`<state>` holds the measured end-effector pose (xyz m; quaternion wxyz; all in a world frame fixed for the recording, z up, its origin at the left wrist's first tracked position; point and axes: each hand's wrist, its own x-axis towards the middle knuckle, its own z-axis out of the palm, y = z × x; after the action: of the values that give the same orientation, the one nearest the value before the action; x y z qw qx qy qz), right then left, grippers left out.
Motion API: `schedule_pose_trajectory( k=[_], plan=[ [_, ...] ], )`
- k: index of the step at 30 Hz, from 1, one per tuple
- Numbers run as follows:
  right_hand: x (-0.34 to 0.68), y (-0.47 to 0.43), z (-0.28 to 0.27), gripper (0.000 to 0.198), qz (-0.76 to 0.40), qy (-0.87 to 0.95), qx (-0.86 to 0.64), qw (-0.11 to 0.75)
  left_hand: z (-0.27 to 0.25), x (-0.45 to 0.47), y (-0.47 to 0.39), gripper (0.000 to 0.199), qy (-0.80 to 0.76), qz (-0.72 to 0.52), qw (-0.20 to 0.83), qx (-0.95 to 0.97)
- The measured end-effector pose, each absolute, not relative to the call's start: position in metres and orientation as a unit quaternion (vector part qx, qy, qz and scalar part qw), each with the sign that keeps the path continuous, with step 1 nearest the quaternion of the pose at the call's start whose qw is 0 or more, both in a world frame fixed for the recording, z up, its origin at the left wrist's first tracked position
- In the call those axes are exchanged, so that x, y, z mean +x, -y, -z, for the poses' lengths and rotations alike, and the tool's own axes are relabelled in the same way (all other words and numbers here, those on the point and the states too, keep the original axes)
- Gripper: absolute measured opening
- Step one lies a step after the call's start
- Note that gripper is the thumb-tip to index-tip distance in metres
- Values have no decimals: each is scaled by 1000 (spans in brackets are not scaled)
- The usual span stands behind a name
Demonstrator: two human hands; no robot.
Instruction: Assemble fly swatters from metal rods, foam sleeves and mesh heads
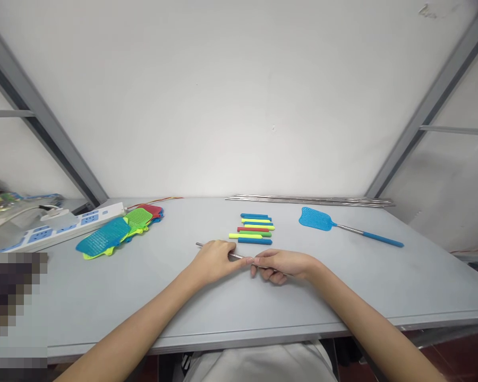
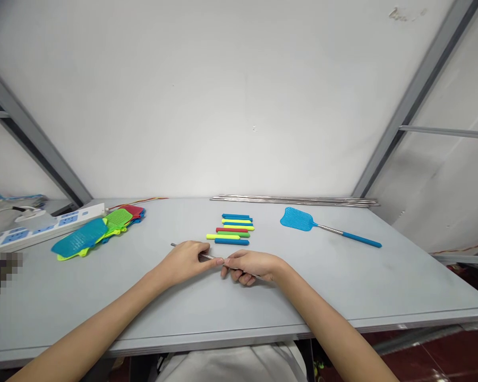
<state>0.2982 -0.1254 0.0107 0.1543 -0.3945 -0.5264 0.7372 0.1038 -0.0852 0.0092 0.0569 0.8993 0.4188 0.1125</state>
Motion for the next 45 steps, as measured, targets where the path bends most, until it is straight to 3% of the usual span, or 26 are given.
schedule_pose_trajectory(
  k=[15, 45],
  plan=[
    [305, 123, -7, 34, -731, 552, -388, 106, -6, 106, 90, 57, -456, -82, 121, 878],
    [307, 122, -8, 35, -728, 554, -392, 99, -5, 108, 93, 55, -460, -84, 96, 878]
  ],
)
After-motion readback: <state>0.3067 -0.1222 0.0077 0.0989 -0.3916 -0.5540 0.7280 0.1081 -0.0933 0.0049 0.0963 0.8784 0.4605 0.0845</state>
